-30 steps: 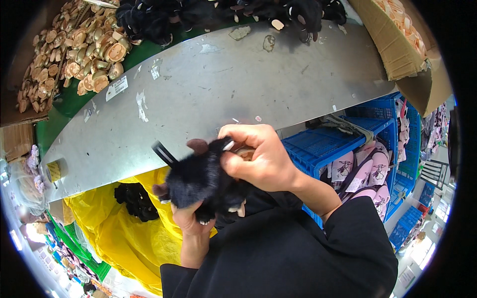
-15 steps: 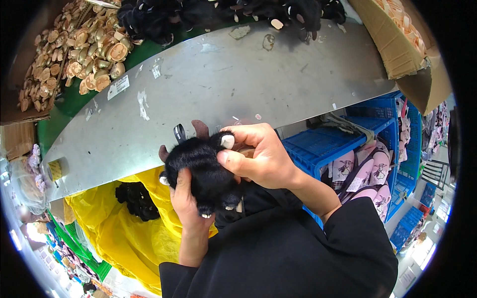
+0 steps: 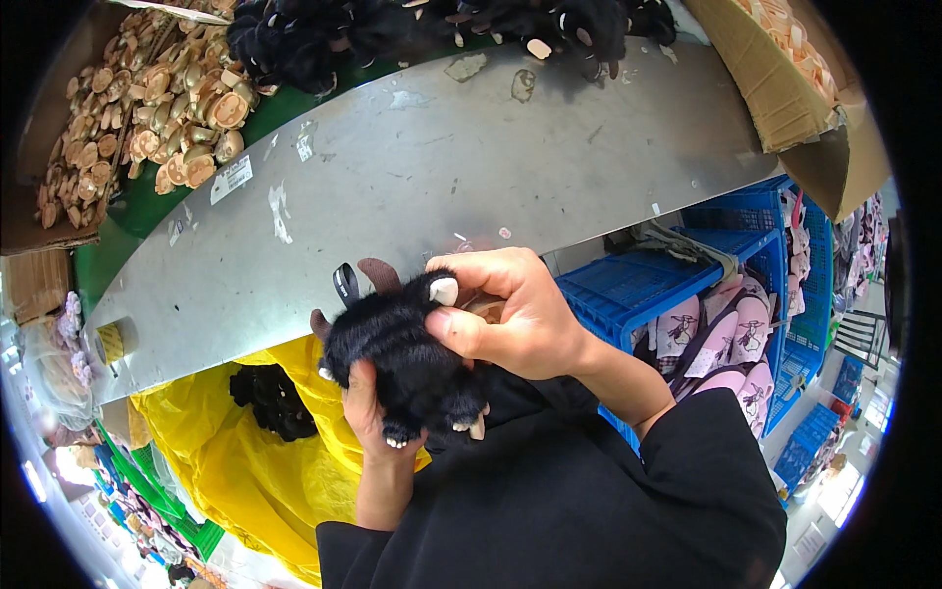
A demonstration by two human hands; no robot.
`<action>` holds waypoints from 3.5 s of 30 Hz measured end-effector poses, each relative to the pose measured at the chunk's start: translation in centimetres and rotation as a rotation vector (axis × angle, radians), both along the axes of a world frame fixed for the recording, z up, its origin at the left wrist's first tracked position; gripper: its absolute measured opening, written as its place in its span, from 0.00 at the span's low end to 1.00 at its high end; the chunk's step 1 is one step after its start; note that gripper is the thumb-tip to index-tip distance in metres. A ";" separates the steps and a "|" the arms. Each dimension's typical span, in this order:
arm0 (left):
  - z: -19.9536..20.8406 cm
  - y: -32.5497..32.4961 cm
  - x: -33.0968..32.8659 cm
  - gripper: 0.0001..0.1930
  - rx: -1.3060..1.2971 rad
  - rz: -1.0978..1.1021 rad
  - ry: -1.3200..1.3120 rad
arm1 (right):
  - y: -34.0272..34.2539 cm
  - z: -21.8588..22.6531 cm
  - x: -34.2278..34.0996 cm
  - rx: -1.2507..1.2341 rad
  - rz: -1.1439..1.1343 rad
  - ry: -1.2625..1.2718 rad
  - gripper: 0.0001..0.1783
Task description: The person repeatedly picks up small black fuzzy objects and round beige discs from a metal table, then presses the discs into the fuzzy objects one at a time. The person places the assembled items into a yellow bag and continues the cycle.
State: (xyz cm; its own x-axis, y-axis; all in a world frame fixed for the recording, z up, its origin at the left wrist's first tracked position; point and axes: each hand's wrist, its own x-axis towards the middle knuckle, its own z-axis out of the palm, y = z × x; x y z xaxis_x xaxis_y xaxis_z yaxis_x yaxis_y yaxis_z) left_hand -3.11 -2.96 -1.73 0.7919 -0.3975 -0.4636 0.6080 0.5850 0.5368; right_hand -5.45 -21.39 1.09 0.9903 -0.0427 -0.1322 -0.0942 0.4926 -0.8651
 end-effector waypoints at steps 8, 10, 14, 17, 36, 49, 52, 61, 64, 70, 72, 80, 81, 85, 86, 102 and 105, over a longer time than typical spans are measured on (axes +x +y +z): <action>-0.4 1.8 0.2 0.40 -0.184 -0.111 0.097 | 0.0 -0.4 -0.1 -0.043 0.041 -0.103 0.07; -0.1 1.3 0.0 0.34 -0.089 -0.079 0.027 | 0.1 -0.2 -0.1 -0.049 0.056 -0.104 0.07; -0.7 2.0 0.1 0.38 -0.102 -0.091 0.008 | 0.1 0.0 -0.2 -0.055 0.074 -0.095 0.06; -1.0 2.3 -0.1 0.37 -0.097 -0.103 -0.004 | 0.0 0.0 -0.2 -0.097 0.068 -0.110 0.06; -2.1 3.4 -0.1 0.38 -0.097 -0.156 -0.193 | 0.0 0.1 0.2 -0.239 -0.011 -0.116 0.03; 1.1 5.7 0.0 0.39 0.306 -0.140 -0.328 | 1.0 0.0 0.6 -0.401 0.030 -0.244 0.06; 1.0 5.9 -0.6 0.38 0.409 -0.116 -0.336 | 0.9 -0.1 0.3 -0.439 0.025 -0.248 0.06; 1.1 5.6 -0.1 0.22 0.442 -0.239 -0.616 | 0.5 -0.2 0.3 -0.334 0.128 -0.044 0.05; 1.7 4.8 0.2 0.19 0.572 -0.373 -0.747 | 0.2 0.0 0.7 -0.479 0.161 -0.101 0.06; 2.0 2.3 -0.3 0.29 0.450 -0.303 -0.566 | 0.5 0.1 1.0 -0.533 0.160 -0.111 0.09; 1.3 1.9 -0.6 0.32 0.438 -0.252 -0.561 | 0.7 -0.4 0.9 -0.511 0.193 -0.062 0.07; 2.8 -0.4 1.5 0.47 0.151 0.040 -0.319 | 0.3 0.9 -0.4 -0.130 0.039 0.094 0.17; 2.8 -0.7 1.6 0.46 0.129 0.063 -0.285 | 0.5 0.4 -0.8 -0.132 -0.014 0.008 0.18; 2.9 -0.9 2.0 0.40 0.110 0.065 -0.234 | 1.0 0.8 -1.3 -0.061 -0.033 -0.029 0.12; 3.1 -0.9 2.1 0.37 0.137 0.057 -0.240 | 1.1 0.9 -1.4 -0.026 0.001 -0.024 0.11; 4.4 -0.4 1.4 0.36 0.244 -0.007 -0.114 | 3.6 1.0 -0.6 -0.157 -0.175 -0.057 0.13; 4.2 0.1 1.4 0.29 0.153 -0.053 -0.150 | 3.6 0.4 -0.5 -0.169 -0.169 -0.059 0.12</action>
State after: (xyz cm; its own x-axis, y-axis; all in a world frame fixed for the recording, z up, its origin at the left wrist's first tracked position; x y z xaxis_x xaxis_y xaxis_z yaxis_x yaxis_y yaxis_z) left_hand -1.68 -2.87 2.50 0.8363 -0.3744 -0.4004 0.5424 0.4596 0.7032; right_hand -5.92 -17.75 1.47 0.9729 -0.2254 -0.0515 0.0303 0.3450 -0.9381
